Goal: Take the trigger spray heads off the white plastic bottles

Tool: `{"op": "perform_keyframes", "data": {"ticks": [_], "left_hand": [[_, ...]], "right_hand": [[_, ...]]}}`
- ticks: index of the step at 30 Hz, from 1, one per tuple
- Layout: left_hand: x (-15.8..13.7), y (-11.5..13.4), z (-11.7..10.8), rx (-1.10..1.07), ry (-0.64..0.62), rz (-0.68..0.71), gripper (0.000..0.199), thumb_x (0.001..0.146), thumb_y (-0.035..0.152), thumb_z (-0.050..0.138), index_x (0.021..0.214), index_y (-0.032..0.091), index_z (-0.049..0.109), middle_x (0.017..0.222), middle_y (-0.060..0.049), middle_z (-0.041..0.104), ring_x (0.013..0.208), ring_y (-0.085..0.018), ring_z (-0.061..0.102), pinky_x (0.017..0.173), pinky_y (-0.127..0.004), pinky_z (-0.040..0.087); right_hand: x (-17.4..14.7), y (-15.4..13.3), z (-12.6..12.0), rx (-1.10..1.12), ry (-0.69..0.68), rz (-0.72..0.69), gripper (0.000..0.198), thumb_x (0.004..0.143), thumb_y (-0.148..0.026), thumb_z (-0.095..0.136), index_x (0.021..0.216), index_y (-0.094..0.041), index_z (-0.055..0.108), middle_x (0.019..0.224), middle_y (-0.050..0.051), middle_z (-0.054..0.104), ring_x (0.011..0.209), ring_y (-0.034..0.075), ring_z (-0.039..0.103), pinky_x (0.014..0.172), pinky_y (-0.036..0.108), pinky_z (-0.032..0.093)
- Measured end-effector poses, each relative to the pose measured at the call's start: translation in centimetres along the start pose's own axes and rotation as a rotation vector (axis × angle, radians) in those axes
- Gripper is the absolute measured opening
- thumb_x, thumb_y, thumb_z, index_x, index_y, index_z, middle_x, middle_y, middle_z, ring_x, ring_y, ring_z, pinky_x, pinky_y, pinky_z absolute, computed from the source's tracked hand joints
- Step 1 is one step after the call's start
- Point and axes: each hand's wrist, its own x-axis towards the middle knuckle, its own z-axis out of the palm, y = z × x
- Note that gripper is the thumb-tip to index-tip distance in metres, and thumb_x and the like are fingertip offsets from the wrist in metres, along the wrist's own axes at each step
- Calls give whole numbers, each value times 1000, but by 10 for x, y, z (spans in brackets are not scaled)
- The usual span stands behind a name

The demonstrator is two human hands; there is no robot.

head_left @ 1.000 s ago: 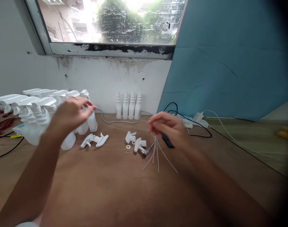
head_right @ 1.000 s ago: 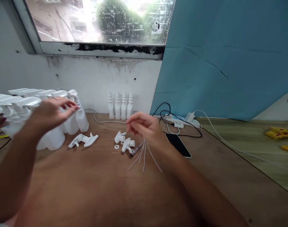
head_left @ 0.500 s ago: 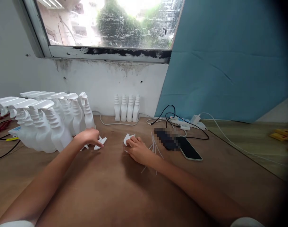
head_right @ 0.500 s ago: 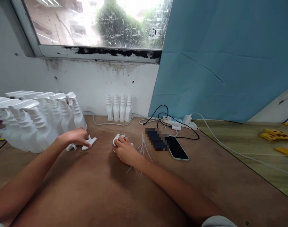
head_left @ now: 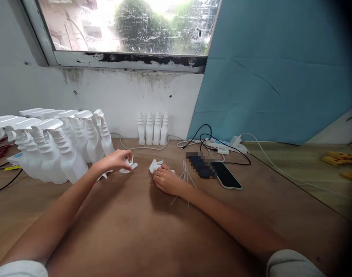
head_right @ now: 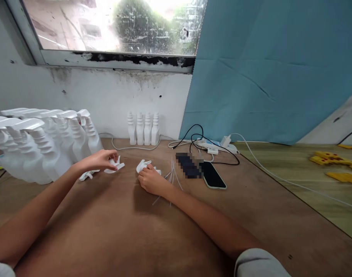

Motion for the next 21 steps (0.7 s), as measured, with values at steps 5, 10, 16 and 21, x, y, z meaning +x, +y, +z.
{"op": "perform_keyframes", "data": {"ticks": [5,10,16,21], "left_hand": [[4,7,25,-150,122,44,45,61,44,69,99,20,62,100,-3,66,89,-22,60,74,-27,44],[-15,7,63,-282,219,48,36,65,40,70,94,19,68,97,-5,66,85,-22,59,73,-29,45],[-41,15,87,-597,256,269,36,76,42,69,109,26,68,107,-5,60,93,-20,57,77,-29,46],[-50,28,104,-781,98,255,55,67,37,79,117,27,58,105,-5,61,80,-16,58,73,-29,46]], "right_hand": [[-1,5,7,77,63,41,20,92,-16,43,79,-13,58,80,9,60,77,20,51,82,38,33],[0,10,7,248,191,138,9,86,-13,47,84,-14,56,85,6,62,83,18,54,83,32,37],[2,12,-12,472,385,347,8,87,-14,45,83,-17,51,80,2,58,74,13,53,70,25,42],[5,8,-34,583,490,485,5,85,-16,47,84,-18,52,77,1,58,64,11,52,60,22,43]]}}
